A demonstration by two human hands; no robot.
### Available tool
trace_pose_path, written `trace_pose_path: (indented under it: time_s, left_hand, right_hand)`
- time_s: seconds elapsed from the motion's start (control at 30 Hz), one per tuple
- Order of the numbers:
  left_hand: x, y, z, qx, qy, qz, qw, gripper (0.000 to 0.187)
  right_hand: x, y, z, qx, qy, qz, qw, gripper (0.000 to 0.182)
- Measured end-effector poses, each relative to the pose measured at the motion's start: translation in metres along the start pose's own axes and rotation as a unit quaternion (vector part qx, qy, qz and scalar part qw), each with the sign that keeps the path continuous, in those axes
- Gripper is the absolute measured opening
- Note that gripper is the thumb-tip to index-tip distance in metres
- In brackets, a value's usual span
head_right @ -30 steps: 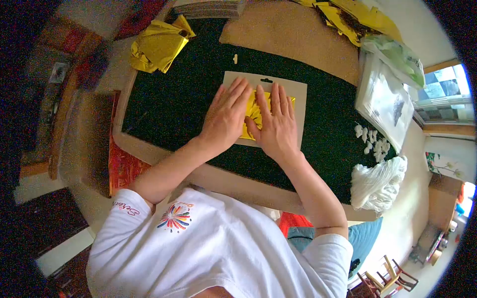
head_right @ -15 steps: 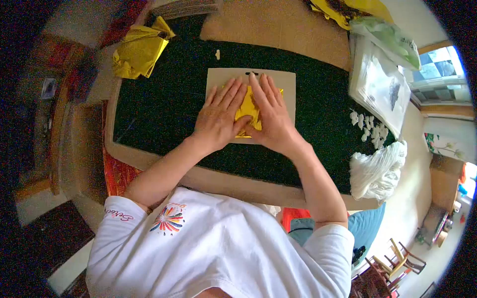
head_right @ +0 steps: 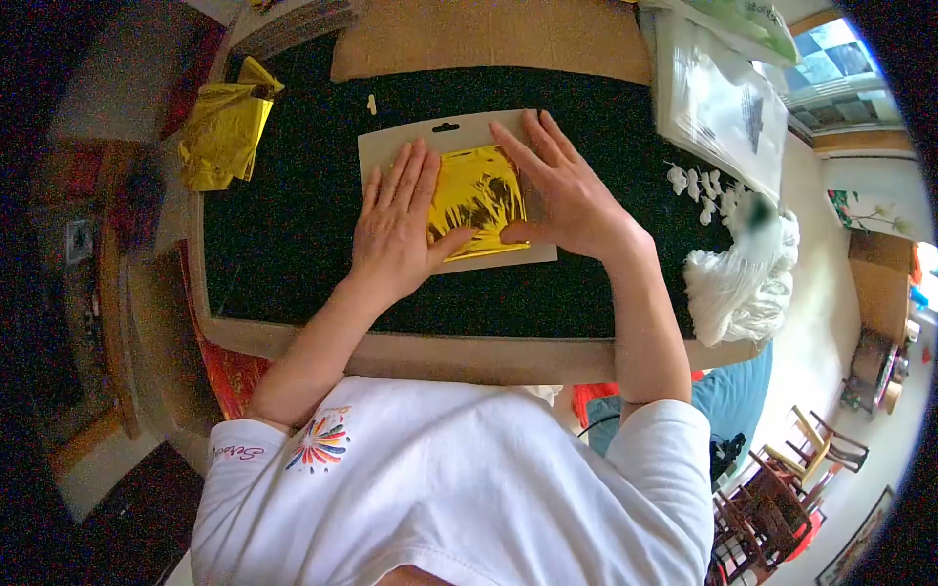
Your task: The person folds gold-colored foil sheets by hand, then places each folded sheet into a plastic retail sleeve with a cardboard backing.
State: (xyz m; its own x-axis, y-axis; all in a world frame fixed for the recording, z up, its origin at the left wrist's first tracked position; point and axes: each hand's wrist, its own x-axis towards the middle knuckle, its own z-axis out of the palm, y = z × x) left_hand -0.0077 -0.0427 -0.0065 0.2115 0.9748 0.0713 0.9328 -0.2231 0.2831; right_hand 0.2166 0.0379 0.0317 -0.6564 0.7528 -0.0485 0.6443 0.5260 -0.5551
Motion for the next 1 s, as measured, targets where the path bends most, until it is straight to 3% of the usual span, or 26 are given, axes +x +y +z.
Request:
trace_pose_path:
  time_s: [0.07,0.13,0.2,0.23,0.3,0.33,0.43,0.5,0.67,0.73,0.8,0.93,1.0]
  left_hand:
    - [0.0,0.001,-0.001,0.001,-0.009,-0.005,1.0,0.093]
    - [0.001,0.0,-0.002,0.008,-0.009,0.002,1.0,0.093]
    - [0.002,0.001,-0.002,0.016,-0.012,0.002,1.0,0.092]
    - [0.002,0.001,-0.002,0.019,-0.013,0.003,1.0,0.092]
    - [0.001,0.0,-0.003,0.024,-0.014,0.008,1.0,0.092]
    - [0.001,0.0,-0.002,0.024,-0.014,0.008,1.0,0.091]
    - [0.001,0.0,-0.001,0.025,-0.009,0.008,1.0,0.091]
    - [0.0,0.0,-0.001,0.024,-0.008,0.003,1.0,0.091]
    - [0.0,0.0,0.001,0.026,0.001,0.007,1.0,0.088]
    - [0.001,0.002,-0.001,0.032,-0.001,0.005,0.999,0.088]
    - [-0.001,0.002,0.0,0.036,-0.003,0.002,0.999,0.088]
    - [0.0,0.002,0.0,0.043,-0.004,0.001,0.999,0.086]
    - [0.001,0.001,0.0,0.046,-0.006,0.002,0.999,0.086]
  right_hand:
    - [-0.002,0.003,-0.006,-0.006,0.0,0.006,1.0,0.106]
    - [-0.006,0.007,-0.022,0.09,0.015,-0.012,0.996,0.096]
    - [-0.015,0.022,-0.047,0.149,0.162,0.068,0.973,0.061]
    - [-0.017,0.029,-0.065,0.129,0.21,0.174,0.953,0.04]
    - [-0.024,0.102,-0.099,-0.063,0.297,0.159,0.939,0.027]
    - [-0.026,0.121,-0.114,-0.075,0.329,0.185,0.923,0.024]
    - [-0.022,0.185,-0.136,-0.133,0.301,0.381,0.864,0.055]
    - [-0.026,0.211,-0.135,-0.177,0.261,0.383,0.868,0.063]
    - [-0.03,0.24,-0.142,-0.012,0.246,0.399,0.884,0.054]
    - [-0.034,0.253,-0.144,-0.014,0.255,0.384,0.887,0.047]
    - [-0.036,0.259,-0.141,0.005,0.29,0.309,0.906,0.041]
    - [-0.04,0.234,-0.146,-0.066,0.345,0.267,0.897,0.033]
    - [-0.04,0.225,-0.15,-0.107,0.316,0.305,0.892,0.028]
